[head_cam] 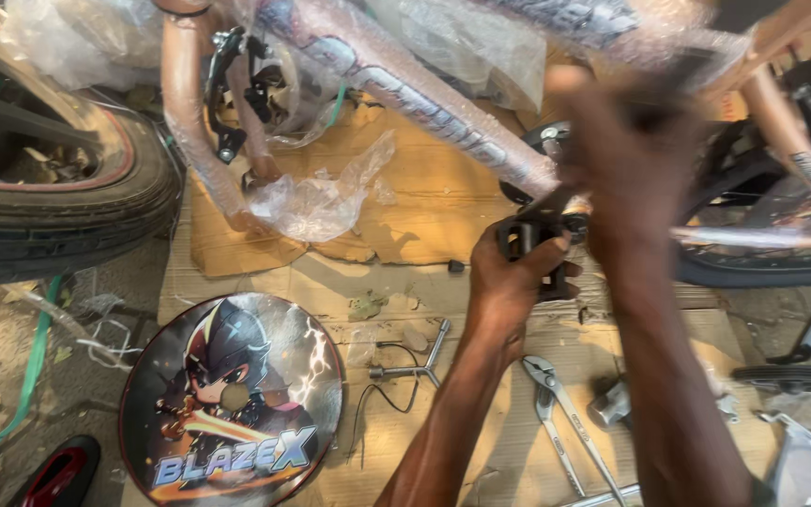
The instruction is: The person assembles a new bicycle that is still partly wrapped in plastic, working on cardboard spread on the ground. They use wrenches to attach a pedal to the crank arm, fit a brake caliper to the fork, and mount a black mudguard onto the frame, tightening bolts by hand and with spanners.
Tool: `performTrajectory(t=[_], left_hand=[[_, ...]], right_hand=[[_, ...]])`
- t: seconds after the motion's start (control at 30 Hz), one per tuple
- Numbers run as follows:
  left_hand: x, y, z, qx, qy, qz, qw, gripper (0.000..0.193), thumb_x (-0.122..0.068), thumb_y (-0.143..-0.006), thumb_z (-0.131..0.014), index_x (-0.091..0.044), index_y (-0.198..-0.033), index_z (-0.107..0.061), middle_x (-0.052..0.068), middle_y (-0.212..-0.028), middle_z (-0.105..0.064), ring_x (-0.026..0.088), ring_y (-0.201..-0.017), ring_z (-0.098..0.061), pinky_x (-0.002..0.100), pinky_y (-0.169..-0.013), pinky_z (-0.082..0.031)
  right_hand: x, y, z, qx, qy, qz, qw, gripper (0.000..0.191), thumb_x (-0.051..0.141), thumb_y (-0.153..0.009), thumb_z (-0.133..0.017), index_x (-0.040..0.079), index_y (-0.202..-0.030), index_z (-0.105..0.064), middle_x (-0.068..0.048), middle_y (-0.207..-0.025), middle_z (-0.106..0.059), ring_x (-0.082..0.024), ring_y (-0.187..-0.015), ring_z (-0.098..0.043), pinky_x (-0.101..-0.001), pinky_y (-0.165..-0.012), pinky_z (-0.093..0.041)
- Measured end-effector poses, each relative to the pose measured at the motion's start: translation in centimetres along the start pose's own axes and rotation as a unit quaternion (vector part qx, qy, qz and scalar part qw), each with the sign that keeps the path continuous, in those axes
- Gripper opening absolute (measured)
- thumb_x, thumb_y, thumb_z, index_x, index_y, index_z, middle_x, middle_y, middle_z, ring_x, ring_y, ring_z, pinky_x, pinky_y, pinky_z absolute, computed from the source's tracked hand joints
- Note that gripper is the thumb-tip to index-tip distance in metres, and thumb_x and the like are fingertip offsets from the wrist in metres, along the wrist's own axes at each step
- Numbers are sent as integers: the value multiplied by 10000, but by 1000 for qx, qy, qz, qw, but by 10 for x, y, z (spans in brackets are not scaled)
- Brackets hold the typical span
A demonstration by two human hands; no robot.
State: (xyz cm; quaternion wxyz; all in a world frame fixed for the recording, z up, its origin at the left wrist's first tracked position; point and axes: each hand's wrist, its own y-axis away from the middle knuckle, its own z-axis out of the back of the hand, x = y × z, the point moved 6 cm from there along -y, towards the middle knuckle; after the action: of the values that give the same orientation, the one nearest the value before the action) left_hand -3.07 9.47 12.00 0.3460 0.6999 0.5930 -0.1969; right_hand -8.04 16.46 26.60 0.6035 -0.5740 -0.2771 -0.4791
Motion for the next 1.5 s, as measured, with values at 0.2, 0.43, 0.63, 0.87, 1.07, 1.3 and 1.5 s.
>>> performTrajectory(t=[0.2, 0.43, 0.63, 0.87, 1.07, 1.3, 1.5], left_hand=[[37, -3, 3, 72, 108, 106, 986, 463, -190, -907, -750, 10, -1297, -601, 90, -1014, -675, 176, -820, -675, 335, -657, -600], [49, -13, 6, 125, 274, 51, 952, 473, -142, -1017, -729, 88, -1401, -574, 214, -1236, -688, 216, -969, -673, 301, -761, -594], [45, -11, -3, 164, 364, 45, 916, 438, -118, -990, -717, 30, -1364, -544, 188, -1274, -673, 206, -982, -693, 299, -762, -609], [19, -2, -1, 74, 80, 7, 994, 423, -130, -881, -757, 50, -1226, -592, 170, -1108, -707, 215, -866, -696, 335, -694, -625], [-2, -2, -5, -24, -138, -36, 990, 395, -66, -826, -737, 45, -1164, -565, 133, -966, -698, 196, -731, -709, 328, -579, -620], [-11, 3, -11, -73, -258, -65, 961, 403, -21, -786, -715, 43, -1140, -535, 137, -896, -691, 204, -671, -711, 334, -515, -640], [-14, 3, -13, -93, -345, -46, 933, 392, -43, -827, -679, 42, -1176, -522, 188, -869, -719, 248, -623, -740, 344, -521, -618]], right_hand=[[21, 28, -90, 146, 253, 190, 937, 226, 295, -965, -722, 87, -891, -771, -114, -623, -656, -229, -508, -600, -429, -498, -492], [-86, 97, -185, 311, 527, 233, 756, 78, 150, -822, -685, 142, -757, -727, -81, -740, -712, -263, -673, -710, -433, -503, -495], [-110, 111, -180, 330, 494, 282, 753, 100, 166, -820, -681, 145, -726, -706, -73, -709, -697, -244, -638, -696, -410, -460, -472], [-17, 102, -177, 319, 224, 244, 888, 230, 318, -958, -682, 105, -871, -694, -74, -575, -639, -245, -450, -612, -460, -457, -446], [11, 33, -7, -90, -177, 91, 976, 254, 274, -1035, -706, 63, -1129, -601, -13, -819, -602, -84, -603, -549, -241, -471, -442], [-68, 14, 121, -296, -325, -17, 898, 456, 396, -990, -845, 64, -900, -545, 20, -663, -475, -102, -537, -502, -308, -494, -518], [-142, 30, 125, -251, -489, -73, 832, 529, 474, -927, -806, 144, -677, -476, 26, -567, -445, -109, -515, -462, -321, -543, -467]])
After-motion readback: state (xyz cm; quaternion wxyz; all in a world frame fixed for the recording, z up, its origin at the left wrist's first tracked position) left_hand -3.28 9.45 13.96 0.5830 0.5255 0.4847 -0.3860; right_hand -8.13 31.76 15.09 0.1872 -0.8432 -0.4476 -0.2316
